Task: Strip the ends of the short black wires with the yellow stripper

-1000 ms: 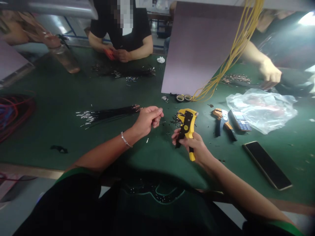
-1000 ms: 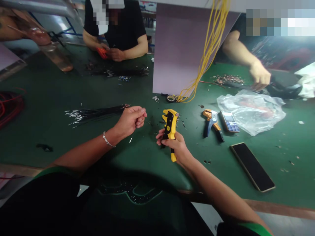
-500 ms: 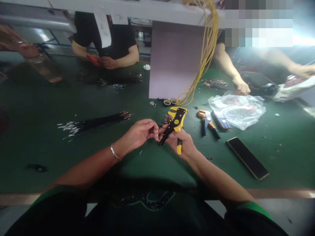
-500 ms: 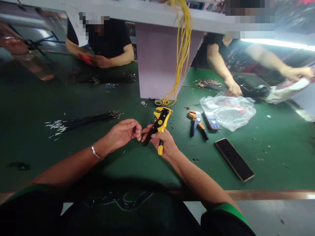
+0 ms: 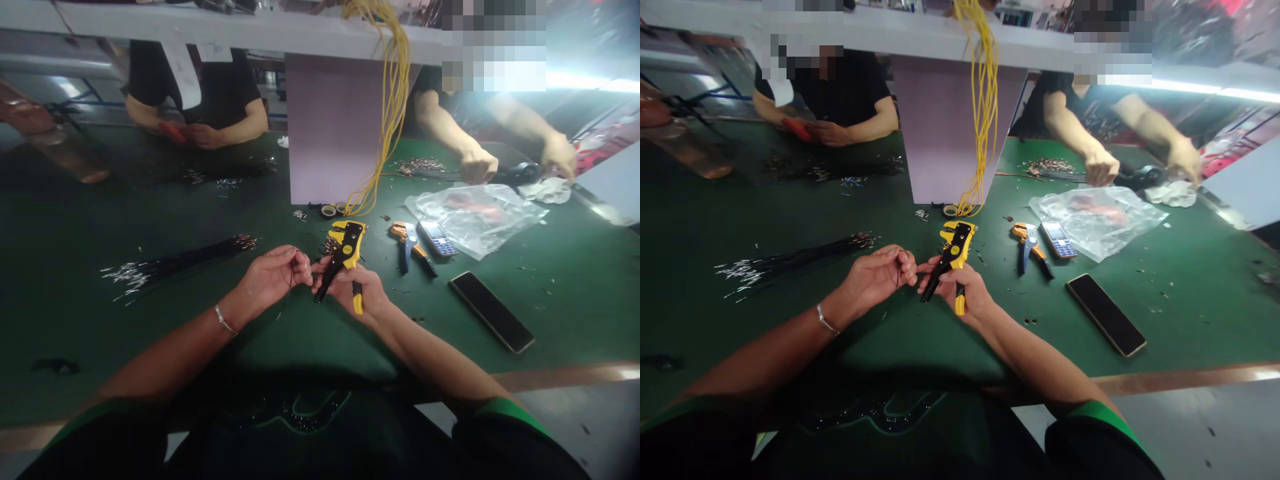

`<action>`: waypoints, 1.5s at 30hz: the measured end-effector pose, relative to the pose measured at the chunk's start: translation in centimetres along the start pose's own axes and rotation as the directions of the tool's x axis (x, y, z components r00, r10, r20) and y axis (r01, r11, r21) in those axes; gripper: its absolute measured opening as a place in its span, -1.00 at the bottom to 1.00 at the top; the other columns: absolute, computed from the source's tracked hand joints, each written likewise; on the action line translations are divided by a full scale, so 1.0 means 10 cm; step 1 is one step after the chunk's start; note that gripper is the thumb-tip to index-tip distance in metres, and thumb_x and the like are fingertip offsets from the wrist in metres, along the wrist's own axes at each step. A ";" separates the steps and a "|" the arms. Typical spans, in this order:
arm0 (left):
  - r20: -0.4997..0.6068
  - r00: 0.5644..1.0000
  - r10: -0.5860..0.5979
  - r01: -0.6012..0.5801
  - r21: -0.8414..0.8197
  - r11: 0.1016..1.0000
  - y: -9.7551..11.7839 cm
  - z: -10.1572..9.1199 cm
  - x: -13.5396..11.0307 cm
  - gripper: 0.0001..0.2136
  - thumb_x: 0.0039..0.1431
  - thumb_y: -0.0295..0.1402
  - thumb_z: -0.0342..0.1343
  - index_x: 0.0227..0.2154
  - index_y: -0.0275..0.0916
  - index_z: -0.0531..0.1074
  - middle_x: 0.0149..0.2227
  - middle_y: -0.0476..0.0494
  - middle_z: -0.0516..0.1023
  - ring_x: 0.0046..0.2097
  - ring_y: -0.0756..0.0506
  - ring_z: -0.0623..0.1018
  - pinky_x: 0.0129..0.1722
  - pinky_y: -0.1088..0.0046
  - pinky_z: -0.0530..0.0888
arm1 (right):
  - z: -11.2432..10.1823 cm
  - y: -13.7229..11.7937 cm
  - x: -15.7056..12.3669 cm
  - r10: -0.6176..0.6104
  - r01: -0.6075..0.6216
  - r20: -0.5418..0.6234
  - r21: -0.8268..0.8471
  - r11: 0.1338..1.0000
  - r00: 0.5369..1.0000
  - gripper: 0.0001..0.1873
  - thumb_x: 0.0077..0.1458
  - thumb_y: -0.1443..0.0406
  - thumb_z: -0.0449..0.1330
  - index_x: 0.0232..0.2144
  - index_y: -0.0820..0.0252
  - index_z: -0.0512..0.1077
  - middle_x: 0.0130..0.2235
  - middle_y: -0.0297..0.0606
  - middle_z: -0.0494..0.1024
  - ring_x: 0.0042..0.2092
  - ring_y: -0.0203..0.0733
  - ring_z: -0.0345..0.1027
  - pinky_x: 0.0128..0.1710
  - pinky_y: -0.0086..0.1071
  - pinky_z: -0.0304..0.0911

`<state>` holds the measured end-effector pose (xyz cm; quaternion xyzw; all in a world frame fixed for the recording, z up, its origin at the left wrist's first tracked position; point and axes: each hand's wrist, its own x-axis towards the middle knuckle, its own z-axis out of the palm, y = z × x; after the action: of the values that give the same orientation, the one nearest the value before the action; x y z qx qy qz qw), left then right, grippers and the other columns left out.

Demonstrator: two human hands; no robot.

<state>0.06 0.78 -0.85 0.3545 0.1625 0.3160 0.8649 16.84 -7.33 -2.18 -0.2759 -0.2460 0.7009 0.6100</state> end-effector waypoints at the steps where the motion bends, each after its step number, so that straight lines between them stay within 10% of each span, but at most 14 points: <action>1: 0.003 1.000 -0.002 0.002 0.002 1.000 0.00 0.00 0.00 -0.88 0.09 -0.45 0.11 -0.48 -0.39 0.49 -0.45 -0.17 0.47 -0.40 -0.07 0.51 -0.37 0.38 0.51 | 0.01 0.00 0.00 0.002 -0.002 0.004 0.011 1.000 1.000 -0.67 -0.19 0.46 0.10 -0.30 0.25 0.47 -0.29 -0.19 0.64 -0.29 -0.03 0.51 -0.16 0.00 0.41; 10: 0.046 0.999 -0.017 0.019 -0.050 0.999 -0.01 -0.02 0.02 -0.83 0.13 -0.46 0.07 -0.50 -0.39 0.50 -0.41 -0.19 0.47 -0.34 -0.09 0.52 -0.28 0.33 0.53 | 0.02 -0.01 0.00 -0.003 0.003 0.000 0.089 0.996 1.000 -0.66 -0.18 0.46 0.08 -0.28 0.24 0.48 -0.28 -0.19 0.64 -0.22 -0.01 0.52 -0.09 0.04 0.39; 27: -0.228 0.957 -0.178 0.119 -0.250 0.961 -0.04 -0.09 0.08 -0.78 0.11 -0.54 -0.01 -0.56 -0.44 0.48 -0.42 -0.27 0.53 -0.34 -0.06 0.57 -0.27 0.49 0.57 | 0.05 0.00 -0.02 -0.086 0.087 0.009 -0.017 0.996 0.996 -0.67 -0.20 0.46 0.10 -0.29 0.24 0.45 -0.33 -0.19 0.64 -0.16 0.06 0.54 -0.06 0.11 0.39; 36: -0.194 0.976 -0.100 0.129 0.145 0.981 -0.02 -0.17 0.11 -0.87 -0.03 -0.48 0.19 -0.63 -0.39 0.47 -0.41 -0.23 0.54 -0.40 -0.02 0.52 -0.59 0.62 0.38 | 0.01 -0.12 -0.01 -0.116 0.113 -0.036 -0.075 0.991 0.993 -0.71 -0.20 0.43 0.12 -0.33 0.22 0.46 -0.31 -0.19 0.61 -0.13 0.06 0.51 -0.04 0.06 0.37; 45: -0.220 0.971 -0.094 0.207 0.577 0.790 -0.02 -0.09 0.06 -0.84 -0.01 -0.32 0.22 -0.43 -0.33 0.57 -0.62 -0.14 0.52 -0.71 0.16 0.08 -0.70 0.54 -0.12 | -0.16 -0.32 0.09 -0.149 0.150 -0.045 0.026 0.988 0.988 -0.74 -0.21 0.43 0.09 -0.38 0.21 0.45 -0.32 -0.21 0.58 -0.24 -0.03 0.48 0.04 0.09 0.30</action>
<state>0.12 1.57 -1.64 0.5639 0.3583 0.2094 0.7140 20.19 -5.95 -1.24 -0.2624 -0.2425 0.6507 0.6700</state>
